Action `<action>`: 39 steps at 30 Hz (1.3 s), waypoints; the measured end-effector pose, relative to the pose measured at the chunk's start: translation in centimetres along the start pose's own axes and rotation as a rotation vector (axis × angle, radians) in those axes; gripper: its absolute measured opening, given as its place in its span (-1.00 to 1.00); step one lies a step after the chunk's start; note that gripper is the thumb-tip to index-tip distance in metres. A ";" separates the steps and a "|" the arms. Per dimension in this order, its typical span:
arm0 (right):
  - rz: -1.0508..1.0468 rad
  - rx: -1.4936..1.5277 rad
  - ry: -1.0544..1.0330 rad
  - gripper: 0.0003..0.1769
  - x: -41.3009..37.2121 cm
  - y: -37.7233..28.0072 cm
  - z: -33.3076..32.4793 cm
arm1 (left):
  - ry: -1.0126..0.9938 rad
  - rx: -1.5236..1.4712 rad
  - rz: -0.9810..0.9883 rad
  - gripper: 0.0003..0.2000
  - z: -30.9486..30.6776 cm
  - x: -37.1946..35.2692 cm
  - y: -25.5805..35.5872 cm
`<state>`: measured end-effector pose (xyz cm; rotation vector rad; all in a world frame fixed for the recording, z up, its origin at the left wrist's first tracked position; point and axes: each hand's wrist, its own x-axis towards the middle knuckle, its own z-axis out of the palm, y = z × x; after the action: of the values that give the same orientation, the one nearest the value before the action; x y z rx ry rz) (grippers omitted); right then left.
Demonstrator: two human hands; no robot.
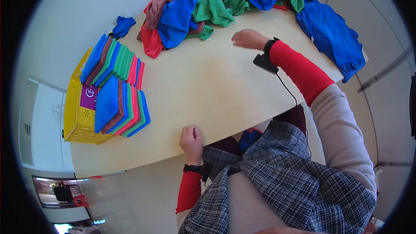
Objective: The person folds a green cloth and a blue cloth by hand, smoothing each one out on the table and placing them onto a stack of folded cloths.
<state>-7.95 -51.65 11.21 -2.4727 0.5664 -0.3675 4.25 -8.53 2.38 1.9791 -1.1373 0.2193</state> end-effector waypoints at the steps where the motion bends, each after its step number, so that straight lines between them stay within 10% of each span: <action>1: 0.107 0.127 0.018 -0.66 1.5 -0.8 -1.1 | -0.017 0.063 0.040 -0.99 0.0 0.4 0.3; 14: 0.319 0.432 0.411 -0.58 23.1 0.3 6.1 | -0.028 0.159 0.018 -0.93 0.2 1.3 -0.1; 17: 0.648 0.526 0.495 -0.45 25.6 -0.1 6.7 | -0.037 0.158 0.009 -0.91 0.2 1.3 -0.5; 22: 0.666 0.234 0.559 -0.36 28.9 3.1 9.2 | -0.029 0.146 -0.015 -0.89 0.1 1.4 -0.7; 26: 0.633 0.108 0.608 -0.50 28.4 5.5 8.8 | -0.033 0.127 -0.021 -0.90 0.1 1.5 -0.6; 33: 0.327 0.933 0.547 -0.81 21.8 5.1 -1.5 | -0.047 0.141 -0.035 -0.91 -0.3 1.2 -0.2; 39: -0.006 0.971 0.495 -0.86 9.1 -4.4 -11.7 | -0.021 0.150 0.013 -0.93 -0.1 0.8 0.0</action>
<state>-3.02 -58.08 24.36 -1.4416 0.4183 -0.9975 4.71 -8.92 2.88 2.1100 -1.1771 0.2992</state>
